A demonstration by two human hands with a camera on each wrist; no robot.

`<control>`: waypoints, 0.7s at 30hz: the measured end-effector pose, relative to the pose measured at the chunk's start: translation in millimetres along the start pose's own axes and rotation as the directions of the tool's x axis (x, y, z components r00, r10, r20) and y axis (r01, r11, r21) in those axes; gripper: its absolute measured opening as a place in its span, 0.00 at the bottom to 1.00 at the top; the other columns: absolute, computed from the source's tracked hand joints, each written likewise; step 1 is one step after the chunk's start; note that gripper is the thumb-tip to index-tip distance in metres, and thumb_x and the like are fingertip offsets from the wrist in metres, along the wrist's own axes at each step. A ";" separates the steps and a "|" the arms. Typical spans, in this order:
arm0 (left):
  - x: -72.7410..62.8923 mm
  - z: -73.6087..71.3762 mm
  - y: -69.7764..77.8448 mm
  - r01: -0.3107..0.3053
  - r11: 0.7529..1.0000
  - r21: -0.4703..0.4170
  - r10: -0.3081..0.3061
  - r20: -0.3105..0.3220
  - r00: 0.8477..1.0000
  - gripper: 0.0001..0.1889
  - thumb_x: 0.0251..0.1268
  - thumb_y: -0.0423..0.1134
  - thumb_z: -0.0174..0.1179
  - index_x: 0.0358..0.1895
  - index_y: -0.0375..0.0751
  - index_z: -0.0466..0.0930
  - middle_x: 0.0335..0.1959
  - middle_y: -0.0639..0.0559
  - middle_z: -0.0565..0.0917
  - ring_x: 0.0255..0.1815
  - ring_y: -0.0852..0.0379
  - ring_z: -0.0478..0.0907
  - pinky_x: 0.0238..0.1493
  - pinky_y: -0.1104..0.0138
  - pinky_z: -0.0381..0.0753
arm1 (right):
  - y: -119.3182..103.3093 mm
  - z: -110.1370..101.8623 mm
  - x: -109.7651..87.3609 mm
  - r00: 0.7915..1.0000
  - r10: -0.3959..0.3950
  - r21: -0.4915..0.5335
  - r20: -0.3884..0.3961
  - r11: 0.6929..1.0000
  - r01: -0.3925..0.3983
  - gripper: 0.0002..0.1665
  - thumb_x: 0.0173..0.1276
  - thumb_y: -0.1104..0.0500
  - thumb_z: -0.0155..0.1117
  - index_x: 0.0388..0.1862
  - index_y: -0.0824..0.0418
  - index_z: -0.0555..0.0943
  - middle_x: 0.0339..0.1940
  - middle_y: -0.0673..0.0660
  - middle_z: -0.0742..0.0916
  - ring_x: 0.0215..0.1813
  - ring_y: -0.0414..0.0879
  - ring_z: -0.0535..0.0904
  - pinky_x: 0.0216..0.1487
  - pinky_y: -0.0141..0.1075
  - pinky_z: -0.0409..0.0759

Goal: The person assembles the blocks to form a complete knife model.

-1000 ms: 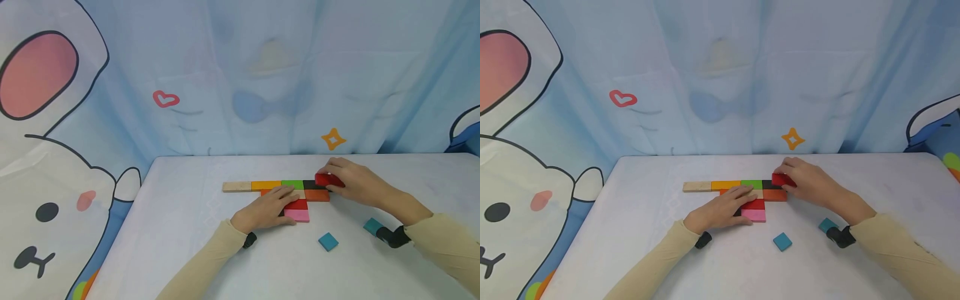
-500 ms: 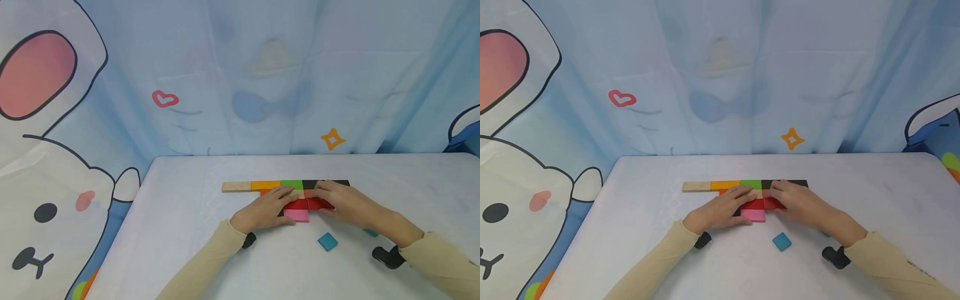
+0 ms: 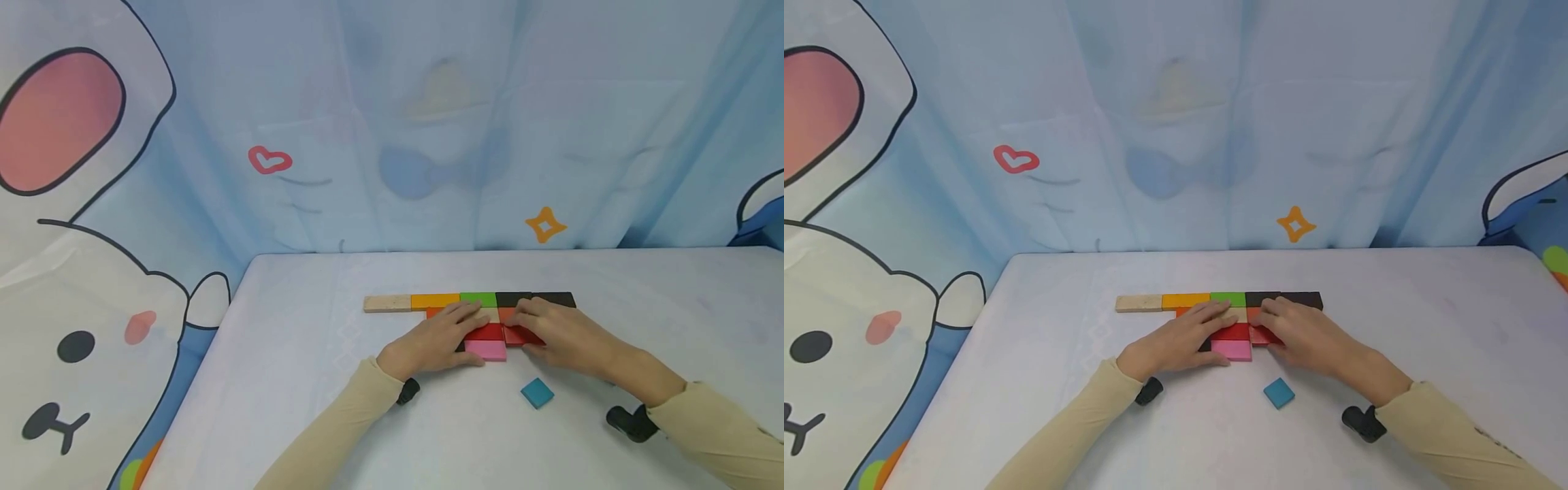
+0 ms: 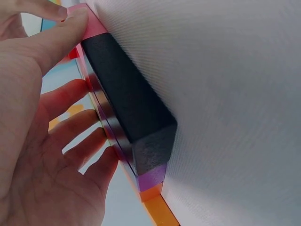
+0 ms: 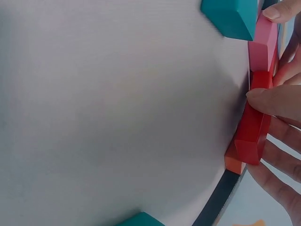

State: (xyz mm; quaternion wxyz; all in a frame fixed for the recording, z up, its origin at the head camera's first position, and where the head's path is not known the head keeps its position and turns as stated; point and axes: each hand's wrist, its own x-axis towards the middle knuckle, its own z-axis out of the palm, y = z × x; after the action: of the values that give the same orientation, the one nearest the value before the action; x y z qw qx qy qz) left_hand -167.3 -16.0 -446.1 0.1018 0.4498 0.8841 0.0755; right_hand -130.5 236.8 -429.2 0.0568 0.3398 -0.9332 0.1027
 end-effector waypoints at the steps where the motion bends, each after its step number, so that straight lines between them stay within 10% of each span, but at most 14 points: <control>1: 0.2 0.1 -0.1 -0.002 1.000 0.002 0.002 -0.001 1.000 0.40 0.76 0.60 0.59 0.83 0.45 0.61 0.85 0.47 0.57 0.84 0.51 0.53 0.80 0.68 0.53 | 0.2 0.5 0.0 1.000 -0.001 -0.003 0.001 1.000 0.001 0.25 0.51 0.62 0.88 0.48 0.64 0.88 0.43 0.57 0.84 0.46 0.52 0.81 0.46 0.48 0.88; 21: -0.2 -0.3 0.7 0.004 1.000 -0.003 -0.004 0.002 1.000 0.40 0.75 0.61 0.59 0.83 0.46 0.61 0.85 0.47 0.58 0.84 0.52 0.53 0.79 0.68 0.55 | -2.0 4.8 1.3 1.000 -0.004 -0.035 -0.017 0.999 0.003 0.24 0.50 0.63 0.88 0.46 0.65 0.90 0.42 0.59 0.84 0.44 0.52 0.82 0.44 0.47 0.89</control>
State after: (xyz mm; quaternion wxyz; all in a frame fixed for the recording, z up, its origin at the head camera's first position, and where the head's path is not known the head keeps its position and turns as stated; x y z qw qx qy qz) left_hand -166.8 -15.8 -445.6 0.1032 0.4479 0.8849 0.0761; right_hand -130.4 233.4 -433.4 0.0708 0.3395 -0.9337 0.0894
